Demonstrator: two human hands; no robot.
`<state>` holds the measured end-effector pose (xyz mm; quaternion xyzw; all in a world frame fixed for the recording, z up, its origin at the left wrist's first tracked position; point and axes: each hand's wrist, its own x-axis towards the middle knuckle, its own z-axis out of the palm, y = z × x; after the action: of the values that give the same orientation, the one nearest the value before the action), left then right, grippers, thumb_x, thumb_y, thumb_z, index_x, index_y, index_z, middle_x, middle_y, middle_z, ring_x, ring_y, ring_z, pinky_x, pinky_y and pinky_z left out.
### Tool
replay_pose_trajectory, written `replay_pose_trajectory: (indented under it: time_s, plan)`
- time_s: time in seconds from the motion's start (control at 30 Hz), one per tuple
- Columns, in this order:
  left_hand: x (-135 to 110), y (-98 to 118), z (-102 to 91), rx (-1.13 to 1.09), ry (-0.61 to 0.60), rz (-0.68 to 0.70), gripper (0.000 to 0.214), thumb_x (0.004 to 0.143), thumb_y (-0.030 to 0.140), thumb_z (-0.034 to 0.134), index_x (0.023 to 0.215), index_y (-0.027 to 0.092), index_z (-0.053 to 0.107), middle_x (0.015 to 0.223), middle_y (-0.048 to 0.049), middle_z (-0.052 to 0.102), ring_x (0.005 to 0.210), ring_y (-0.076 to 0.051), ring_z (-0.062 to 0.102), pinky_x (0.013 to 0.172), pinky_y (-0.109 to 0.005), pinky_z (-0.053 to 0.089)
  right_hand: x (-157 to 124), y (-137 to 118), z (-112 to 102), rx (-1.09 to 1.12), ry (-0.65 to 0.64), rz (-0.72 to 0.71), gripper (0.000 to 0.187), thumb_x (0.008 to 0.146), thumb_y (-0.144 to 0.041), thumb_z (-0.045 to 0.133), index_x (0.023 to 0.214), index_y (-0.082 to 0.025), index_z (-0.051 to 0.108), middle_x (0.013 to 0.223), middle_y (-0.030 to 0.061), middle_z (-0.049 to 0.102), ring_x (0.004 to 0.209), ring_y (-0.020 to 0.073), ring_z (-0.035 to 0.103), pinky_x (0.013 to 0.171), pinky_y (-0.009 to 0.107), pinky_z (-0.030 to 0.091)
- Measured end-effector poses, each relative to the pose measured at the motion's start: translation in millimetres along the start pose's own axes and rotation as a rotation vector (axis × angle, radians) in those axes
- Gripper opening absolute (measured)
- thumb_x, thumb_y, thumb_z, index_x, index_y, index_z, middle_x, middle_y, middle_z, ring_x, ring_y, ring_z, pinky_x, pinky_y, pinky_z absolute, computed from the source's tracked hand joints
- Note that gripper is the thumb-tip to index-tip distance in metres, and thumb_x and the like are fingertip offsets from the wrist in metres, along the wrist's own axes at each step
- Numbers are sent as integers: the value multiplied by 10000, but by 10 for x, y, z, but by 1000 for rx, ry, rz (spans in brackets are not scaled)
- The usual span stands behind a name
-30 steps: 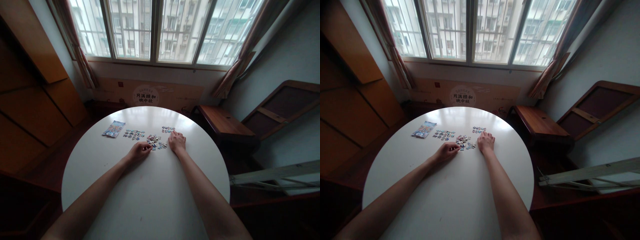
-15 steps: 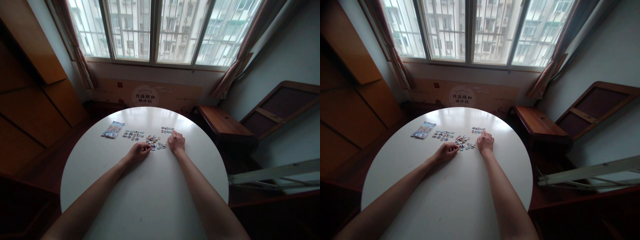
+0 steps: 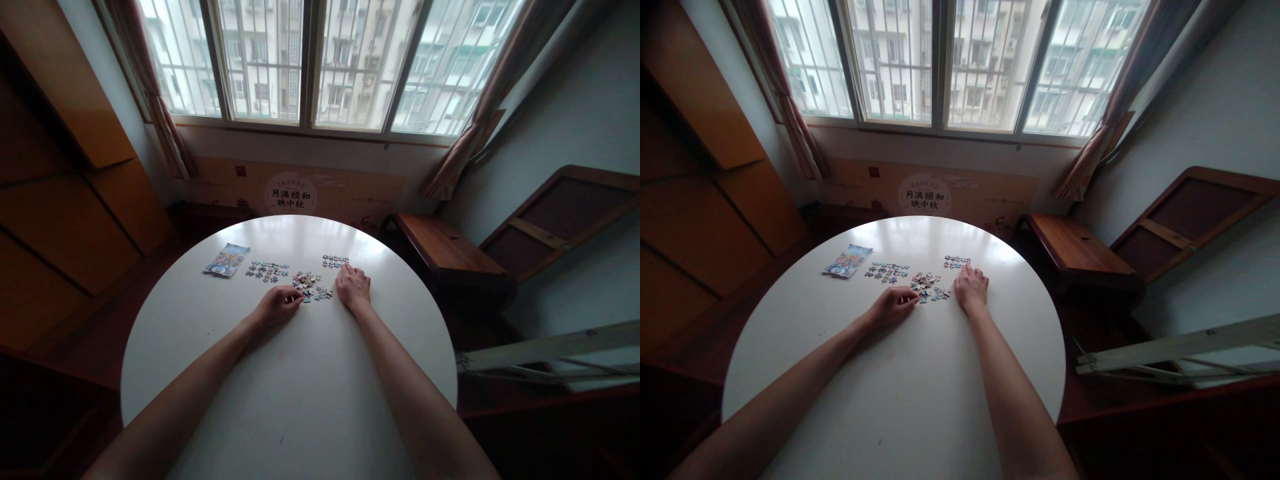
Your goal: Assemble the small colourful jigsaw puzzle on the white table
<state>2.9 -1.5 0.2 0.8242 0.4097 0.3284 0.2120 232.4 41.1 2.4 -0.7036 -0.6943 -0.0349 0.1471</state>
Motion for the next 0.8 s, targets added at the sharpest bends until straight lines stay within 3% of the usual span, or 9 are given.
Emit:
replay_pose_trajectory:
  time_s: [0.47,0.63,0.8]
  plan:
    - [-8,-11,0,-9,-2,-12,194,813,250,536,814,146,700,725,-30,659,596,-98,511,584,-194,401,-11,-11,-20,3,-16,3,418,887,-328,322,1257,-202,473,1387,69,401,1162,257,358,941,413,263]
    - [-7,5,-12,-16,-8,-9,199,818,250,530,814,146,699,724,-29,656,600,-98,518,590,-195,402,-29,0,-24,133,105,3,442,866,-273,372,1284,-157,455,1346,91,453,1150,245,387,930,383,303]
    - [-5,25,-23,-22,-4,-8,191,812,246,537,806,145,699,720,-30,660,603,-103,522,585,-199,397,-27,41,21,329,245,-12,344,838,-214,400,1114,-140,590,1184,107,570,1073,230,464,917,361,337]
